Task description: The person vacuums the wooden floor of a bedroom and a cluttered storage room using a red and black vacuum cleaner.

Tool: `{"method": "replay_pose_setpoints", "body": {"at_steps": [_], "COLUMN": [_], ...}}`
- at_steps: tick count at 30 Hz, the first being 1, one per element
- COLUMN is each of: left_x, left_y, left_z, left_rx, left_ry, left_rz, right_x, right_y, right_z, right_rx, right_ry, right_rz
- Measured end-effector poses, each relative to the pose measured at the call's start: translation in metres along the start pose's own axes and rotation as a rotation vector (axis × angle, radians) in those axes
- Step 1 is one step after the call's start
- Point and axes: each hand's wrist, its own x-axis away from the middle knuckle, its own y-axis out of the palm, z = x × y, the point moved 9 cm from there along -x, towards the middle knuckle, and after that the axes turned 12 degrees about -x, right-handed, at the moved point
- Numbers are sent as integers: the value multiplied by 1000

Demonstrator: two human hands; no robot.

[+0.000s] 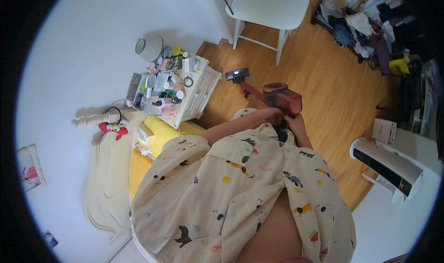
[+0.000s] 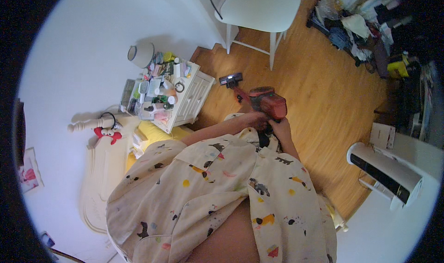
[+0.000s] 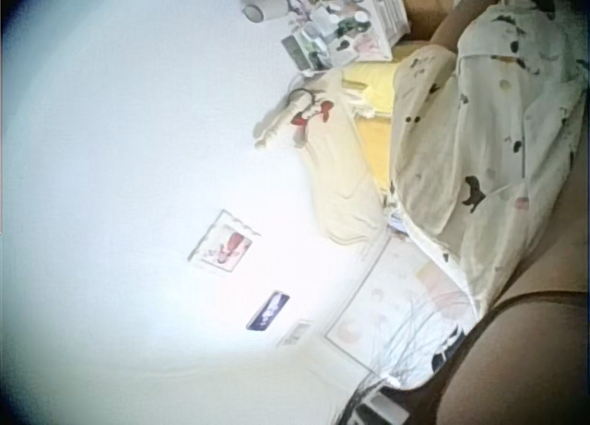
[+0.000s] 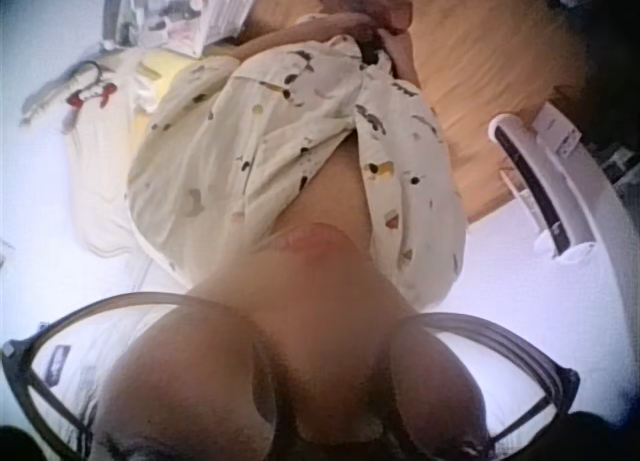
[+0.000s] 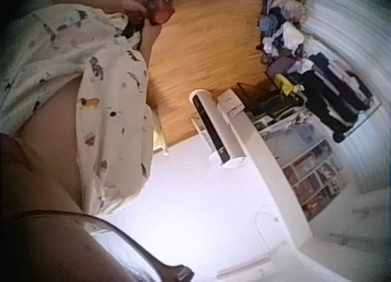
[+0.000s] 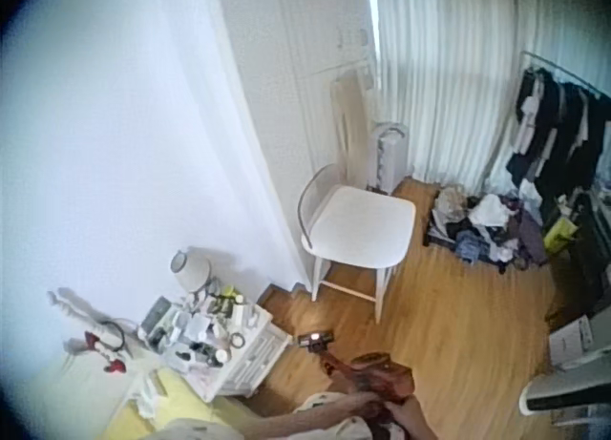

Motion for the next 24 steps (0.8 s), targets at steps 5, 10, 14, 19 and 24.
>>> {"method": "replay_pose_setpoints", "body": {"at_steps": [5,10,14,19,24], "left_x": [-13,-15,-11,-36,-25], "left_y": [20,17,30,2,-21], "left_z": [-36,-39,-14,0,37], "left_rx": [97,30,-108,121,7], "left_ry": [-169,-175,-152,-67,-93], "left_rz": [-61,-8,-150,-54,-91], "right_x": [36,59,55,34,2], "right_y": [-17,-23,-28,-14,9], "right_z": [0,-10,-31,-36,-46], "right_rx": [-74,-57,-2,16,50], "right_ry": [-69,-49,-88,-34,-7], "right_rz": [147,317,474,505,544]}}
